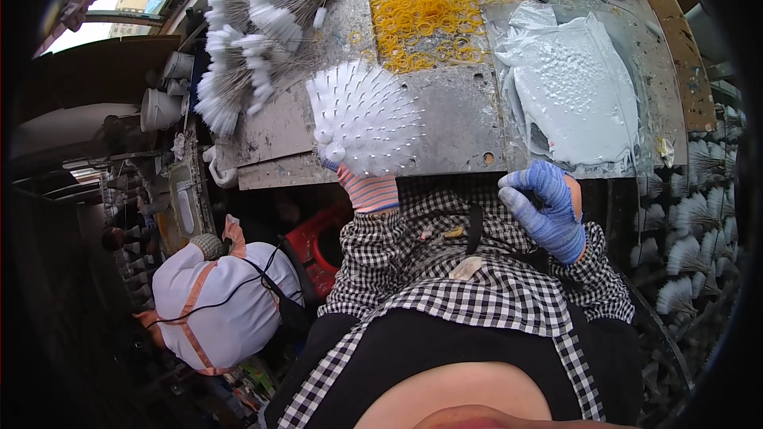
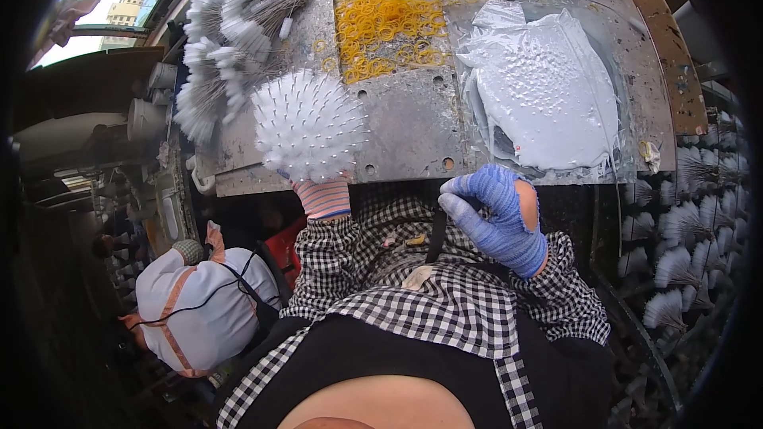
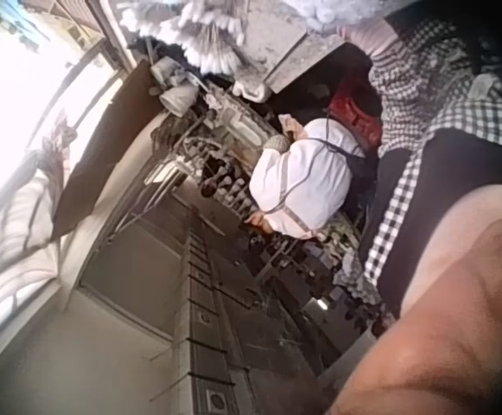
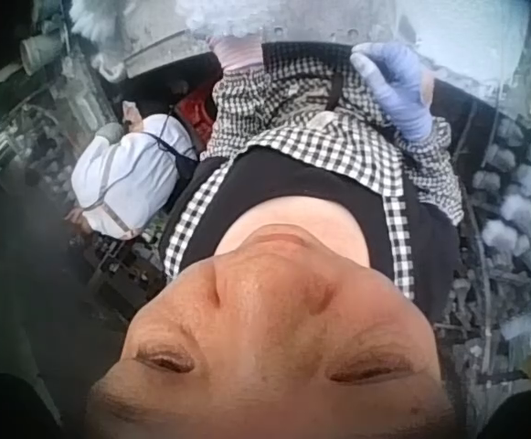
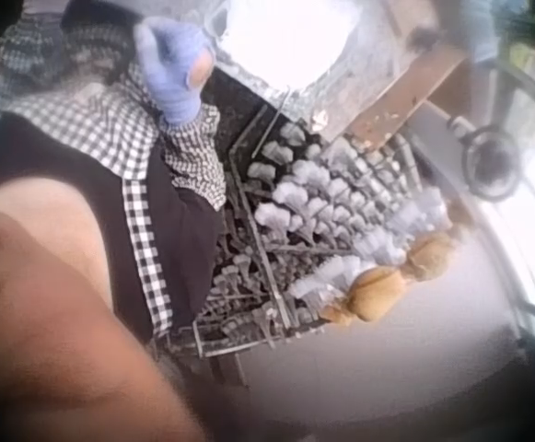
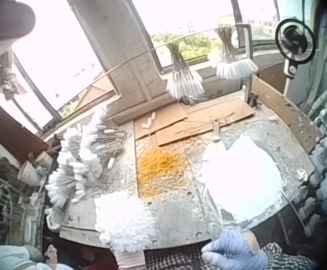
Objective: Applying adhesive paste to bundles of white bristles and assembling them into brush-like objects.
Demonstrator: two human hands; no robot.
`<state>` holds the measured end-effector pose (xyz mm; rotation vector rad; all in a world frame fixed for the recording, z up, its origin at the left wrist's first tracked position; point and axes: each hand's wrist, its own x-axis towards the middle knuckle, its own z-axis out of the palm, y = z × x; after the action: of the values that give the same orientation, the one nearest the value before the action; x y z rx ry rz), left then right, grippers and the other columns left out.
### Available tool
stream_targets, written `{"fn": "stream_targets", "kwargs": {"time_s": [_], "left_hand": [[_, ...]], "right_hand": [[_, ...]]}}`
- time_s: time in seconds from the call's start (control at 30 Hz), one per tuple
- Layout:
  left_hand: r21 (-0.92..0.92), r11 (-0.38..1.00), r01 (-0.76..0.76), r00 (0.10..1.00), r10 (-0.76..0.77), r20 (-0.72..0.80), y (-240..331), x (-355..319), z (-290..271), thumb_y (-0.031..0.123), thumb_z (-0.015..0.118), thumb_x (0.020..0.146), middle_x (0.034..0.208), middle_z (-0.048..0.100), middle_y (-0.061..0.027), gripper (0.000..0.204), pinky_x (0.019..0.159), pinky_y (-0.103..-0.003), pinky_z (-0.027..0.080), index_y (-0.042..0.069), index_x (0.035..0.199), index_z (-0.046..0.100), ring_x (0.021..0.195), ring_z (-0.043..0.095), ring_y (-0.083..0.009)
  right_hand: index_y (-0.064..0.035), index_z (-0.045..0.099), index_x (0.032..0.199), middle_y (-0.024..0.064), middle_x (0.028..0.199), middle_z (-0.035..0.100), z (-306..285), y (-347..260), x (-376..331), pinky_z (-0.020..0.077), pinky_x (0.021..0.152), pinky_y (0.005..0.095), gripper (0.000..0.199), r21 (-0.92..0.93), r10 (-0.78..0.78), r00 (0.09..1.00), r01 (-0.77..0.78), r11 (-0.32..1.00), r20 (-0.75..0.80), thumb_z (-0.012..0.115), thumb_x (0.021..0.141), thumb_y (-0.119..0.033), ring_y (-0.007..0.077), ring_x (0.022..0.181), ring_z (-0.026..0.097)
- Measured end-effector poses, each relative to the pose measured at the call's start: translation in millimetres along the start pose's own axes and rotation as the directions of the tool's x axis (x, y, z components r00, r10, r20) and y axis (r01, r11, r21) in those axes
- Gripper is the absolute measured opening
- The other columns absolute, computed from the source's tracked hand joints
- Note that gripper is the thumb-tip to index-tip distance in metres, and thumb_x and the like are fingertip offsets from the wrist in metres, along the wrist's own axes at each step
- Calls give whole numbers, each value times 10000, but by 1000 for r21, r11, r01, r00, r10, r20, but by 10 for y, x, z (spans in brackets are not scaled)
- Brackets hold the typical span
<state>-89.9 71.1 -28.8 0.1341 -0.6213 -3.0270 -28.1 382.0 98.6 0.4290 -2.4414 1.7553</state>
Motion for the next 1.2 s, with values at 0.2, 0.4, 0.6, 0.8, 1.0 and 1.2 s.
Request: {"fn": "stream_targets", "kwargs": {"time_s": [0.2, 0.4, 0.6, 0.8, 1.0, 1.2], "left_hand": [[124, 991, -57, 995, 66, -70, 45, 41, 388, 654, 462, 984, 1469, 560, -70, 708, 1122, -469, 413, 148, 1476, 521, 1282, 539, -287], [79, 997, -17, 993, 27, -119, 79, 8, 414, 700, 454, 959, 1521, 513, -81, 782, 1167, -480, 372, 133, 1495, 501, 1365, 477, -319], [386, 920, -65, 956, 168, -240, 34, -23, 719, 722, 453, 949, 1530, 507, -84, 816, 1176, -476, 363, 119, 1497, 500, 1377, 474, -318], [244, 966, -84, 963, 142, -231, 248, 65, 684, 690, 493, 955, 1446, 590, -91, 791, 1107, -424, 432, 52, 1418, 559, 1267, 566, -274], [567, 788, -238, 866, 437, -243, 435, 262, 627, 572, 541, 994, 1274, 665, -97, 625, 955, -377, 539, 38, 1311, 610, 1080, 654, -228], [683, 534, -498, 774, 629, 72, 416, 353, 1116, 412, 597, 1026, 1204, 650, -105, 474, 935, -369, 551, 26, 1300, 569, 1045, 637, -219]], "right_hand": [[-26, 751, 930, 63, 761, 685, -14, 6, -36, 505, 600, 301, 107, 4, 32, 999, -32, 999, 0, 794, 855, -90, 157, 647, 646], [-25, 751, 930, 66, 765, 689, 6, 28, -45, 504, 600, 300, 109, 1, -7, 1000, 7, 1000, -8, 791, 858, -96, 162, 647, 648], [-28, 751, 932, 68, 773, 694, -9, 25, -57, 500, 593, 295, 109, 14, 27, 1000, -27, 1000, 1, 793, 856, -94, 154, 639, 641], [-30, 751, 931, 62, 771, 691, 10, 76, -51, 497, 589, 293, 105, -3, -8, 1000, 8, 1000, -11, 793, 856, -90, 148, 635, 634], [-19, 749, 929, 64, 763, 683, -15, 48, -12, 495, 591, 296, 113, -25, -31, 1000, 31, 999, -6, 801, 850, -80, 151, 642, 636], [-14, 749, 925, 63, 761, 682, -45, -89, 166, 495, 593, 297, 114, -38, -46, 998, 44, 998, -38, 806, 847, -74, 153, 648, 639]]}}
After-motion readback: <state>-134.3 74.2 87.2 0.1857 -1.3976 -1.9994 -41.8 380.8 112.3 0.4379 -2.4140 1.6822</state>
